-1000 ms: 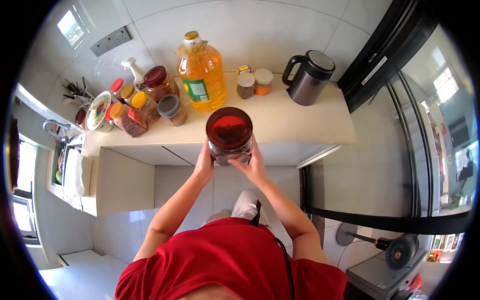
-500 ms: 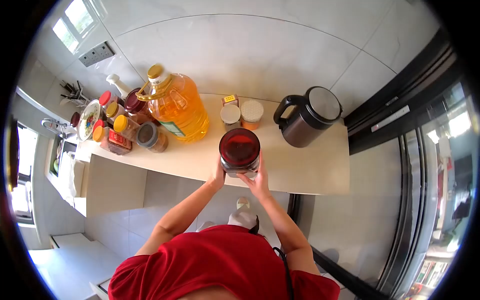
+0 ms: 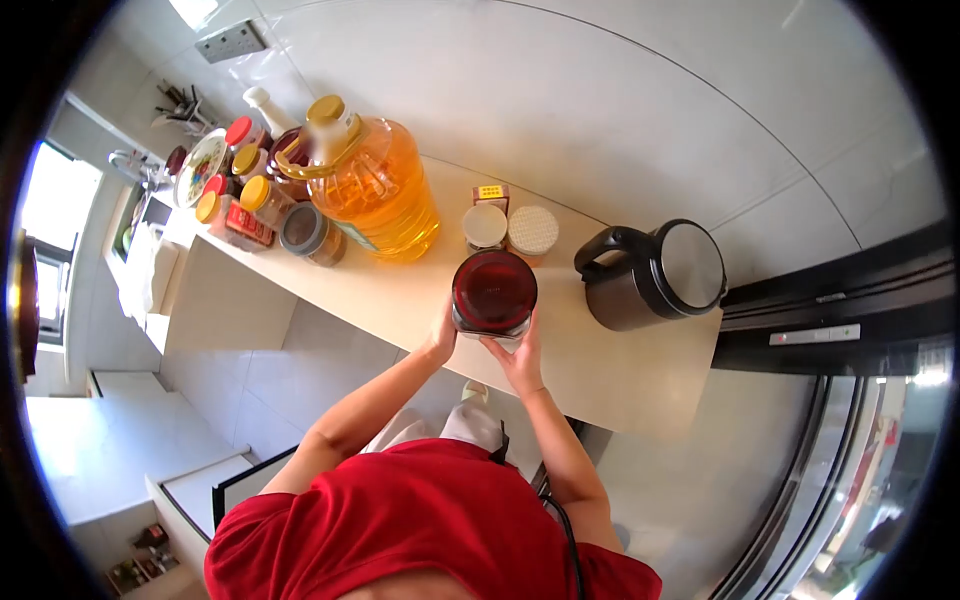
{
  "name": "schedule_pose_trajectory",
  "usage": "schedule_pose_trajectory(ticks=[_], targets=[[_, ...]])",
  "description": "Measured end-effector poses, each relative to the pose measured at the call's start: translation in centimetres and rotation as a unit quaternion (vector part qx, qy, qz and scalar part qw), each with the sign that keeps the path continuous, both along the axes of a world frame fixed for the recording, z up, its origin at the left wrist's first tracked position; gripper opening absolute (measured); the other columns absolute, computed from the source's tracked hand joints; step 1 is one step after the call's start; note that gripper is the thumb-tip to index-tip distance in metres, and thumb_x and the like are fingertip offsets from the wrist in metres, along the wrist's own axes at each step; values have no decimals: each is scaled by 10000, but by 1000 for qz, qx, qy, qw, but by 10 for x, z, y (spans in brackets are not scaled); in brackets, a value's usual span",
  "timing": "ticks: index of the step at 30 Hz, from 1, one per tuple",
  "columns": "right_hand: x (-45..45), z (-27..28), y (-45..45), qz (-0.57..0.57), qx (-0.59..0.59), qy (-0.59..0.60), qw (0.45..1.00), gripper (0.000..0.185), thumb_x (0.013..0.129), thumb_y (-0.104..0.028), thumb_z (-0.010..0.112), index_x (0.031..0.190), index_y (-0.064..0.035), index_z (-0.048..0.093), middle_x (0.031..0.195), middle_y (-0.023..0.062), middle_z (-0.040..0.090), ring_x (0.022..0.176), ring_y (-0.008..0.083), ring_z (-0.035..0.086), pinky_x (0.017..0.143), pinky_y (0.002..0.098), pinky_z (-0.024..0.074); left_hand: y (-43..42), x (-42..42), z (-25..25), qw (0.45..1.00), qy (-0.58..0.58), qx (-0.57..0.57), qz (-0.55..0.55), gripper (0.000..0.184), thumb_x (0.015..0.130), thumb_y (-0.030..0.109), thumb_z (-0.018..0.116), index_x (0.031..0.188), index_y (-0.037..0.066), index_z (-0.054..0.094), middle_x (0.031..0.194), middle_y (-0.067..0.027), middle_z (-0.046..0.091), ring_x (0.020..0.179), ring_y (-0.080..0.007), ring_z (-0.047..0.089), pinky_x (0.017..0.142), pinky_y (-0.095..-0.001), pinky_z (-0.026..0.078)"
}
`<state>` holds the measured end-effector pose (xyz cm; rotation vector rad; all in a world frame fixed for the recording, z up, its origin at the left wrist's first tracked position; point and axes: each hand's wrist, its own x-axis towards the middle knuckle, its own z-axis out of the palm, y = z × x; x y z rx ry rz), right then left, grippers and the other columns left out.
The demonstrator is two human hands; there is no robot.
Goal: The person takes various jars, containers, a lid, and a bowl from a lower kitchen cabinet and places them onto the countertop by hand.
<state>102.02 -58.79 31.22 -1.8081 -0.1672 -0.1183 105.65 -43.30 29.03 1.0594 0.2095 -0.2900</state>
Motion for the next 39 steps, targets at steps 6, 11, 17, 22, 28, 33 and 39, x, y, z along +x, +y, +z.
schedule_pose_trajectory(ticks=[6,11,17,22,28,33,39], targets=[[14,0,-3,19,-8,-21,1000,802,675,-126,777,1295,7,287,1190,152,496,1087,247,504,957,354,376,-5,9,26,998,-57,25,24,657,945,462,316,1419,37,155,1474,-113,172,1360,-201,152,1099,-294,114],[17,-18,-7,40,32,13,999,787,670,-113,774,1296,-15,307,1242,129,453,1117,230,475,975,347,353,-4,10,43,995,-37,66,59,663,940,454,363,1420,41,166,1418,-130,295,1299,-202,283,1059,-270,215],[-2,-13,-1,15,100,-6,995,744,718,-138,721,1334,-61,313,1275,93,417,1150,197,423,971,351,343,7,-3,-29,995,91,-25,15,628,860,650,319,1147,120,494,1010,-42,519,946,-162,477,850,-330,355],[-76,26,27,-27,110,148,983,577,904,-319,468,1344,1,276,1371,156,319,1276,255,315,1009,424,309,75,-87,14,983,116,-138,43,704,860,635,341,1402,191,270,1447,-121,255,1364,-234,157,1081,-444,159],[-119,-1,99,70,171,288,940,500,913,-302,457,1314,-22,355,1316,136,395,1230,239,369,1010,368,314,193,-287,-13,918,97,-280,266,645,891,553,382,1370,124,328,1373,-136,380,1305,-242,284,1066,-410,233],[-191,-35,236,355,205,477,777,408,929,-281,451,1263,-48,433,1226,106,485,1122,197,466,962,335,384,248,-528,-65,741,82,-352,566,580,876,461,501,1329,120,381,1262,-148,498,1228,-267,392,1037,-429,285],[-341,-38,389,467,132,641,595,443,934,-309,443,1278,-31,415,1254,134,474,1159,222,456,993,355,370,249,-752,-77,504,9,-387,772,490,867,368,545,1253,92,424,1183,-173,519,1078,-318,495,934,-439,410]])
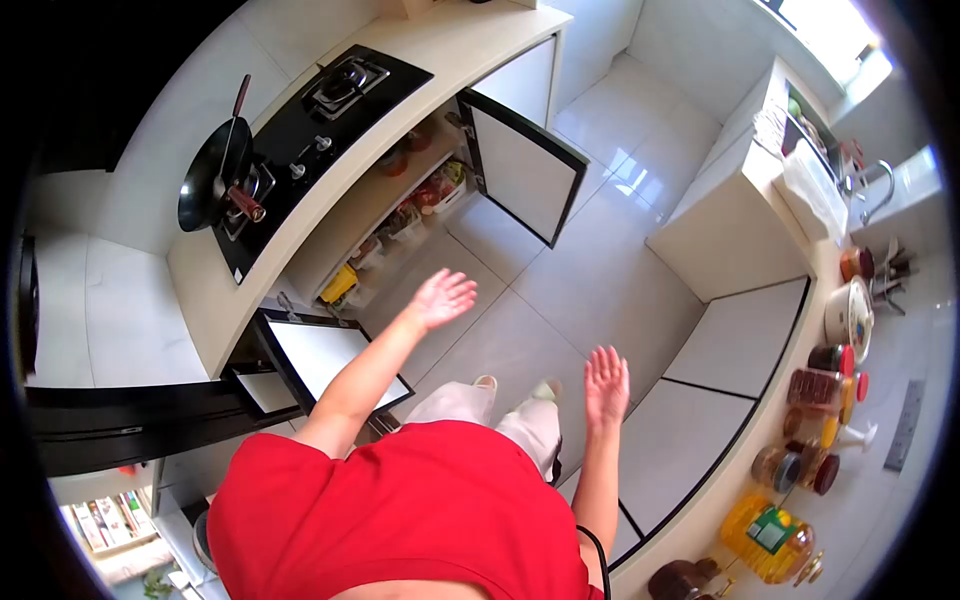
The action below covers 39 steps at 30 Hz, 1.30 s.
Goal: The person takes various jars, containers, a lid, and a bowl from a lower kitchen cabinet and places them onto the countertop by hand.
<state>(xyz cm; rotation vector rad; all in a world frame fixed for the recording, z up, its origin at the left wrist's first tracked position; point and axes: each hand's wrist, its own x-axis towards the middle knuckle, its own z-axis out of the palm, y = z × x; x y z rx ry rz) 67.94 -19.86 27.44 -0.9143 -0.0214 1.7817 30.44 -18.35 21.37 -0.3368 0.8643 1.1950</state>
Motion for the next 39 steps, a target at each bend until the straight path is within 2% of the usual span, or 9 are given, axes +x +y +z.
schedule_pose_trajectory(ticks=[2,9,20,23,24,25,27,28,39], targets=[[-48,1,41,80,-1,-5,997,472,938,-325,429,1299,-23,385,1273,153,456,1186,245,438,1010,370,352,1,-47,-6,997,8,40,59,608,847,407,560,1331,111,341,1196,-155,506,1051,-301,502,922,-433,420],[-220,-48,184,326,-32,27,944,489,944,-314,406,1316,-2,349,1342,175,388,1234,264,395,1022,390,366,19,-145,-21,973,50,32,223,550,915,392,436,1363,112,284,1272,-164,456,1114,-318,469,971,-444,383],[-510,-127,355,445,-41,38,894,412,927,-211,442,1304,-52,392,1317,123,408,1197,250,407,965,388,416,144,-261,-86,937,127,17,326,541,929,390,404,1361,88,281,1370,-169,348,1229,-351,357,1032,-450,319],[-579,-194,383,466,-19,28,884,368,927,-204,434,1263,-56,429,1268,93,460,1156,217,446,912,368,447,195,-305,-117,921,151,-19,358,590,902,417,436,1366,89,278,1406,-163,288,1271,-350,287,1051,-474,267],[-595,-197,387,442,3,15,897,339,911,-211,487,1204,-40,463,1121,101,556,1071,207,525,881,355,466,199,-327,-150,929,161,24,333,650,858,461,479,1368,109,285,1426,-138,261,1285,-353,254,1059,-496,225],[-607,-191,393,447,-5,-22,894,326,916,-210,451,1216,-82,462,1197,45,527,1079,170,515,868,334,465,208,-339,-163,928,168,19,331,650,858,461,479,1368,109,285,1426,-138,261,1285,-353,254,1059,-496,225],[-622,-181,401,442,12,-43,896,365,910,-237,469,1243,-89,447,1198,52,533,1073,168,525,871,318,463,224,-364,-181,926,197,17,321,647,859,471,469,1368,117,286,1425,-132,265,1288,-347,255,1053,-506,227],[-633,-187,407,446,54,33,893,405,907,-258,480,1273,-93,426,1210,59,531,1074,163,529,882,317,457,230,-375,-191,925,214,18,313,645,860,475,465,1369,121,286,1424,-129,268,1289,-344,255,1050,-511,228],[-659,-270,418,505,164,-32,847,458,916,-255,439,1352,-137,359,1160,45,527,1009,145,515,853,323,455,264,-433,-236,914,329,43,233,633,867,526,412,1373,166,292,1420,-97,292,1302,-312,259,1018,-568,242]])
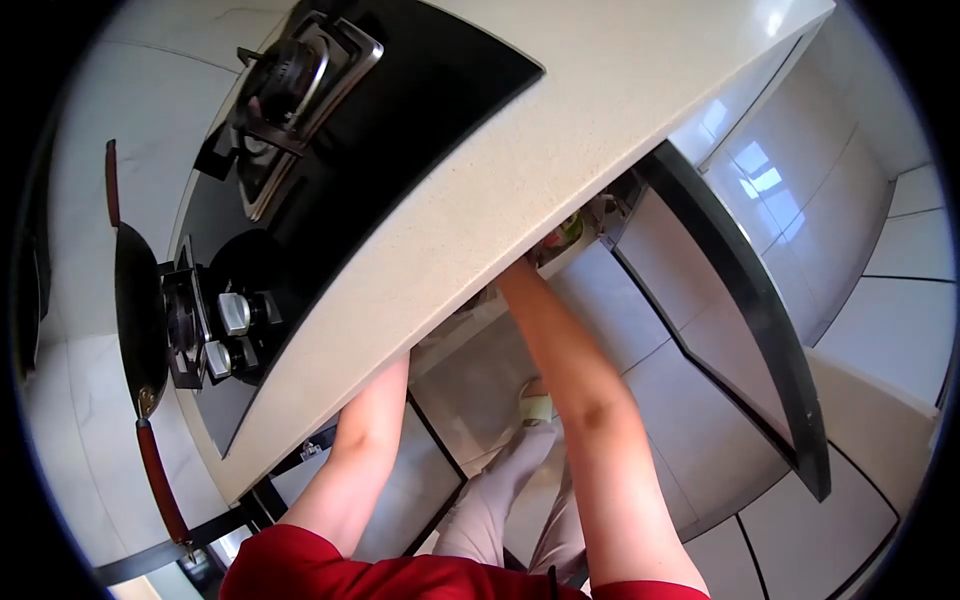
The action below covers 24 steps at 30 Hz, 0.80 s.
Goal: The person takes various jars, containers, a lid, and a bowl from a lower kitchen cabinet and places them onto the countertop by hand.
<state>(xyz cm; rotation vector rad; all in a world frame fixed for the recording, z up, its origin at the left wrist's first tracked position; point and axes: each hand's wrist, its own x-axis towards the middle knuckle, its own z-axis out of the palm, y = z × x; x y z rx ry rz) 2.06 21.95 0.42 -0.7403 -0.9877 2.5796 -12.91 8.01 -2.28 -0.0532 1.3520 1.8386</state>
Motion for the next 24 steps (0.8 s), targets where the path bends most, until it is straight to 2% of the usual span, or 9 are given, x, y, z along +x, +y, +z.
schedule_pose_trajectory(ticks=[12,14,16,17,18,20,21,23,24], targets=[[-19,-58,17,41,123,-1,992,481,918,-241,417,1383,-162,327,1115,32,523,941,132,505,802,306,455,21,11,-8,990,91,-34,-99,625,875,582,355,1377,214,298,1415,-61,319,1315,-276,264,983,-630,257],[-24,-68,16,49,126,18,991,485,918,-239,413,1388,-166,322,1107,30,523,930,130,503,794,304,455,23,17,-7,994,69,-26,-82,644,872,599,358,1379,208,296,1396,-68,353,1303,-281,294,981,-632,263],[-27,-78,16,70,112,99,986,561,864,-177,486,1394,-129,307,1118,48,501,911,136,481,778,297,431,22,17,-11,991,93,-28,-92,646,871,603,363,1380,210,296,1383,-74,372,1286,-293,323,987,-632,262],[-25,-84,18,84,139,108,981,685,773,-132,576,1392,-80,288,1184,92,484,1025,185,479,873,307,407,20,18,-14,991,85,-18,-101,651,868,607,363,1378,208,298,1381,-80,371,1284,-292,325,1000,-626,259],[-21,-85,17,82,138,113,980,685,773,-132,576,1392,-80,288,1184,92,484,1025,185,479,873,307,407,20,21,-15,993,68,-12,-93,659,863,608,373,1378,203,298,1385,-82,360,1287,-301,315,1005,-621,260],[-11,-88,15,41,242,162,956,754,748,-135,612,1406,-98,245,1307,128,423,1168,222,426,964,299,365,18,26,-19,992,79,-25,-98,709,834,625,427,1366,172,309,1384,-88,340,1275,-290,307,965,-600,319],[-13,-95,13,41,242,166,955,754,748,-135,612,1406,-98,245,1307,128,423,1168,222,426,964,299,365,18,27,-20,991,83,-26,-98,709,834,625,427,1366,172,309,1384,-88,340,1275,-290,307,965,-600,319],[-18,-108,10,4,354,148,923,869,707,-158,695,1416,-91,198,1371,154,335,1220,233,382,986,309,358,18,31,-23,991,74,-22,-106,693,843,615,413,1373,181,304,1411,-89,303,1281,-328,307,1010,-608,265],[-19,-112,9,5,355,150,923,869,707,-158,695,1416,-91,198,1371,154,335,1220,233,382,986,309,358,19,32,-24,991,76,-21,-105,693,843,615,413,1373,181,304,1411,-89,303,1281,-328,307,1010,-608,265]])
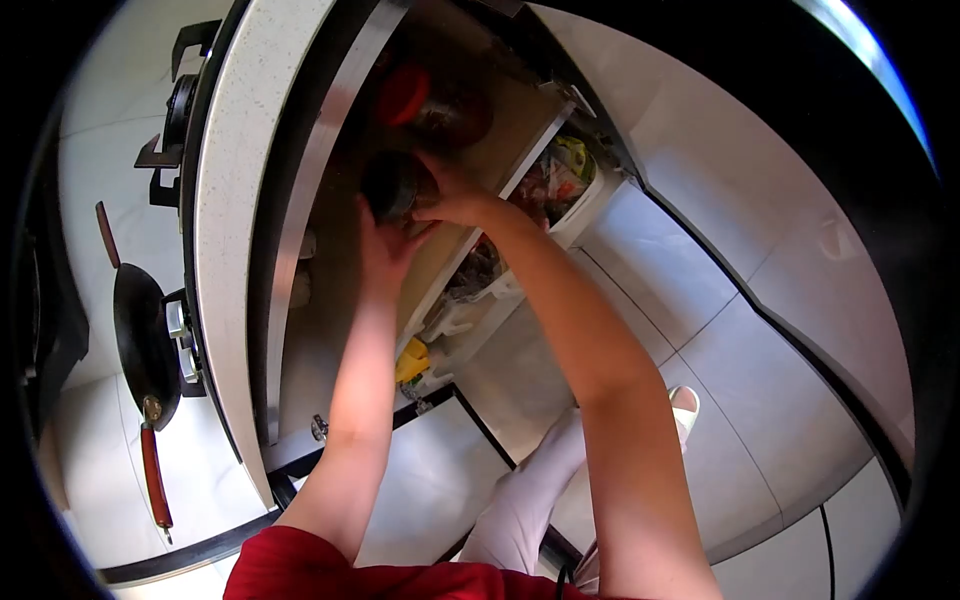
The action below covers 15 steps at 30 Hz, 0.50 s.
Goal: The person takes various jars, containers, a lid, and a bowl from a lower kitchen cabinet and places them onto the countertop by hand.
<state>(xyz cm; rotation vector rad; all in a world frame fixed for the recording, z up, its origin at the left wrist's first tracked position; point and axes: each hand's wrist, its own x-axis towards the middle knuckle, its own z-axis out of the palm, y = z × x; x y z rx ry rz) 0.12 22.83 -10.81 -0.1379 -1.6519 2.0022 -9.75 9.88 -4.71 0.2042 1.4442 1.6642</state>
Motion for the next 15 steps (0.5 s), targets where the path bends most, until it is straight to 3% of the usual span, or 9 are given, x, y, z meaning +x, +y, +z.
schedule_pose_trajectory(ticks=[2,3,6,8,11,15], targets=[[-3,-7,-4,-66,123,-29,990,917,688,-156,735,1415,-73,182,1397,168,290,1264,240,333,1016,323,333,2,0,-2,1000,-7,-10,16,698,838,615,428,1367,175,313,1410,-95,302,1276,-324,313,1007,-586,285],[-5,-8,-6,-66,123,-27,990,917,688,-156,735,1415,-73,182,1397,168,290,1264,240,333,1016,323,333,1,-1,-4,1000,-5,-9,17,698,838,615,428,1367,175,313,1410,-95,302,1276,-324,313,1007,-586,285],[-8,-10,-16,-61,31,-29,997,902,661,-115,753,1394,-66,230,1368,182,316,1246,300,354,996,333,367,0,4,-6,1000,-23,11,12,690,841,605,437,1366,175,316,1402,-85,317,1270,-309,324,999,-563,307],[-3,-12,-20,-78,-22,68,994,857,681,-65,727,1389,-74,244,1359,188,314,1234,308,363,971,349,392,2,19,2,1000,13,4,3,674,847,594,441,1359,170,330,1384,-72,342,1251,-284,348,986,-557,321],[25,-8,-40,-63,-76,13,995,846,671,-71,729,1376,-53,263,1340,187,338,1227,314,367,992,355,362,-10,42,12,999,-27,-8,17,638,861,573,436,1343,162,353,1355,-58,378,1229,-254,372,994,-533,316],[87,31,-72,-101,-35,-34,994,834,664,-75,725,1365,-33,276,1327,188,362,1226,311,371,1023,364,316,-35,96,43,997,-42,-38,56,606,873,548,436,1330,156,370,1347,-46,392,1221,-236,376,1001,-493,305]])
